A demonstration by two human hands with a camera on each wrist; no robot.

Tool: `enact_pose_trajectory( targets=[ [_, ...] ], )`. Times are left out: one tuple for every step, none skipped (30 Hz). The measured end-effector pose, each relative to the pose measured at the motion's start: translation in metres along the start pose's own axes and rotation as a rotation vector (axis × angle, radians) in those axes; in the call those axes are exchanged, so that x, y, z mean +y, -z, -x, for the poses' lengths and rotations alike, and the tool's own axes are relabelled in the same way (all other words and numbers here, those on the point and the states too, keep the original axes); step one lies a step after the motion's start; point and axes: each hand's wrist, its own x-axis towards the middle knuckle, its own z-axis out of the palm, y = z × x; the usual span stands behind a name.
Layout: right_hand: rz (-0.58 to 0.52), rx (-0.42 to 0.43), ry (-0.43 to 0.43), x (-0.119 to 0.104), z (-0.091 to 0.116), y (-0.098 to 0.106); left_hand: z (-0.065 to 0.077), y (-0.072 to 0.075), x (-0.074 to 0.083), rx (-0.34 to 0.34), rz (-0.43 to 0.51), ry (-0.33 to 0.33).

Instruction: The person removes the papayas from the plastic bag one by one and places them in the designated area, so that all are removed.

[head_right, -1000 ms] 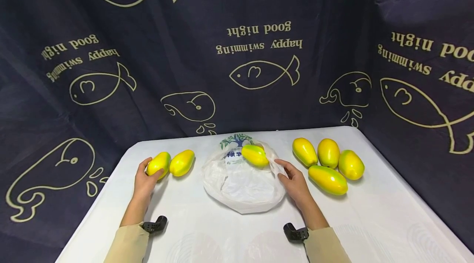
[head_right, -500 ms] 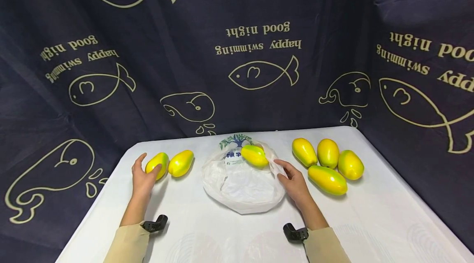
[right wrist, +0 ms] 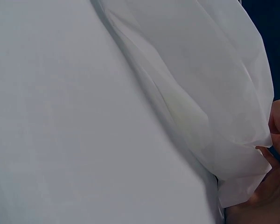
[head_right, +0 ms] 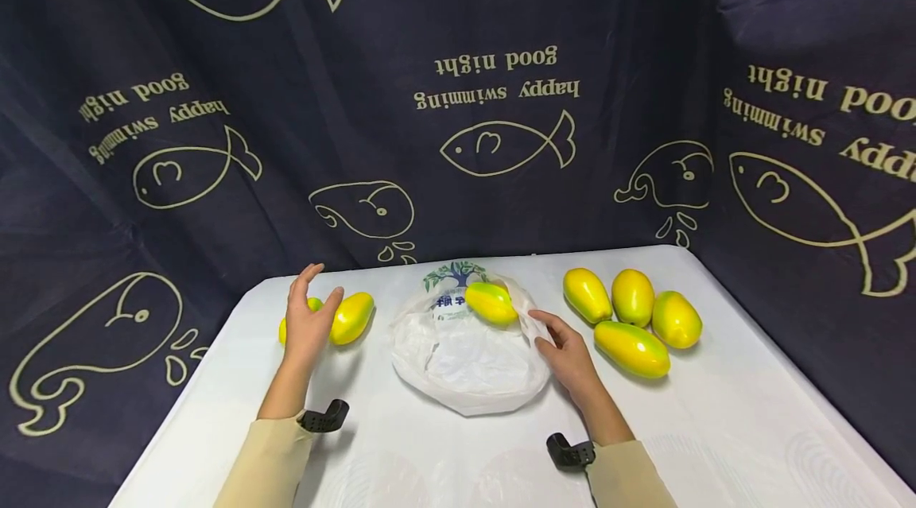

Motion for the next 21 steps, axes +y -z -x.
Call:
enact_pose_trajectory(
  targets=[
    [-0.002,-0.001,-0.001,0.0,0.0,0.0,0.0,-0.003,0.003,-0.019,0.008,0.001],
    [-0.002,-0.003,-0.001,0.001,0.0,0.0,0.0,-0.006,0.005,-0.037,0.014,0.004],
    [-0.002,-0.004,-0.002,0.001,0.0,0.0,0.0,-0.008,0.007,-0.053,0.019,0.006],
    [-0.003,-0.004,-0.004,0.001,0.0,0.0,0.0,-0.011,0.009,-0.066,0.023,0.004],
    [-0.003,-0.004,-0.008,0.001,0.0,-0.001,0.0,-0.015,0.012,-0.076,0.034,-0.007],
    [-0.003,-0.004,-0.012,0.001,0.0,0.0,0.0,-0.018,0.014,-0.087,0.039,-0.018],
    [-0.003,-0.005,-0.015,0.001,0.0,0.0,0.0,-0.021,0.016,-0.098,0.044,-0.028],
    [-0.003,-0.006,-0.017,0.001,0.001,0.0,0.0,-0.024,0.019,-0.109,0.049,-0.038],
    [-0.005,-0.006,-0.019,0.0,0.001,0.0,0.0,-0.028,0.021,-0.12,0.052,-0.052],
    [-0.007,-0.005,-0.019,0.0,0.001,0.0,0.001,-0.032,0.023,-0.132,0.056,-0.071],
    [-0.01,-0.005,-0.016,0.0,0.001,0.001,0.001,-0.035,0.025,-0.146,0.06,-0.085],
    [-0.012,-0.006,-0.013,0.001,0.001,0.001,0.002,-0.039,0.027,-0.163,0.061,-0.091],
    [-0.014,-0.005,-0.008,0.001,0.001,0.001,0.003,-0.043,0.029,-0.181,0.068,-0.1],
    [-0.016,-0.003,-0.004,0.001,0.0,0.001,0.004,-0.046,0.031,-0.198,0.077,-0.109],
    [-0.017,-0.002,-0.001,0.001,0.0,0.001,0.005,-0.05,0.033,-0.215,0.085,-0.115],
    [-0.017,-0.001,0.0,0.001,0.0,0.001,0.006,-0.054,0.034,-0.231,0.096,-0.123],
    [-0.018,-0.001,0.0,0.001,0.0,0.001,0.007,-0.058,0.036,-0.248,0.102,-0.123],
    [-0.02,-0.001,-0.001,0.001,0.0,0.001,0.009,-0.062,0.037,-0.265,0.109,-0.125],
    [-0.023,-0.002,-0.002,0.0,0.0,0.001,0.01,-0.066,0.038,-0.281,0.112,-0.126],
    [-0.023,-0.003,-0.006,0.0,0.0,0.001,0.011,-0.07,0.04,-0.295,0.112,-0.127],
    [-0.024,-0.004,-0.009,-0.001,0.0,0.001,0.012,-0.074,0.041,-0.311,0.109,-0.129]
  ],
)
